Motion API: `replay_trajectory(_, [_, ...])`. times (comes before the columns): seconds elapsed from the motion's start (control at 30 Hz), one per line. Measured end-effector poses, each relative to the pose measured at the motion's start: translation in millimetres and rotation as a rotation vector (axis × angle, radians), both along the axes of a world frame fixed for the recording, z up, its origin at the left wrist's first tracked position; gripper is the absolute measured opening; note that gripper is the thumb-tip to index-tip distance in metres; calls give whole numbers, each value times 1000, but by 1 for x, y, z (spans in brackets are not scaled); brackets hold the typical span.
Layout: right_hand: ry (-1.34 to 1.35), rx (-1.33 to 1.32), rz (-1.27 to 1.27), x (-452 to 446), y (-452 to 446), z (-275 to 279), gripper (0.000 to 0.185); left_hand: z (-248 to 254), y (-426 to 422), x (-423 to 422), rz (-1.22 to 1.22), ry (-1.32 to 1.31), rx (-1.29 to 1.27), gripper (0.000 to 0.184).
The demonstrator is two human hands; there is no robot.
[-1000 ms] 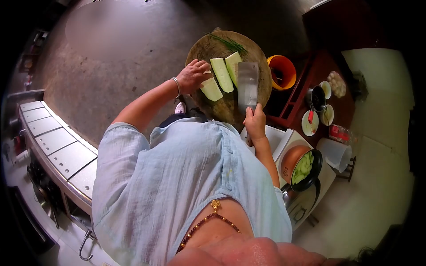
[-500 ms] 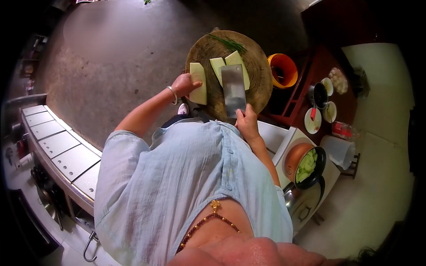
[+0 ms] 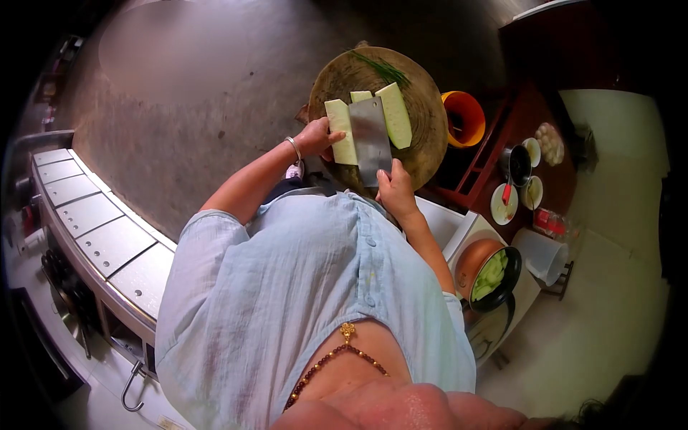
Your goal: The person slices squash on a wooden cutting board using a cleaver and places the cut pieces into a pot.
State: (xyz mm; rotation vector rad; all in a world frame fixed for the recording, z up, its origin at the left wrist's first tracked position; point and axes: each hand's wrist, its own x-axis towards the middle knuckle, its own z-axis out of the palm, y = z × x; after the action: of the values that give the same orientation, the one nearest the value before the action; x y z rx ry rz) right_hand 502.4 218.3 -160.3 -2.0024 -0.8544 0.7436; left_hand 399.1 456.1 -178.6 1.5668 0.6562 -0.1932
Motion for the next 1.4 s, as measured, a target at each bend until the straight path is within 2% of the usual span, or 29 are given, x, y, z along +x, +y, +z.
replay_trajectory(0.13, [130,-49,-40,-6,-3,21,18,-19,4,0,-30,0,-24,33])
replay_trajectory(0.37, [182,-27,-33,-9,-10,15,11,-24,6,1,-35,19,-40,33])
replay_trajectory(0.6, [202,-37,-72,-10,-4,8,16,-13,7,1,-7,43,-97,35])
replay_trajectory(0.93, [280,40,-58,-6,10,-14,25,-26,12,-1,-27,59,-143,34])
replay_trajectory(1.03, [263,40,-48,-5,12,-16,13,-24,13,-1,-39,46,-138,33])
replay_trajectory(1.23, [189,19,26,0,13,-12,15,-18,13,-2,-40,22,-141,33])
replay_trajectory(1.4, [26,-23,94,-4,7,-13,17,-15,13,-4,-7,16,-145,32])
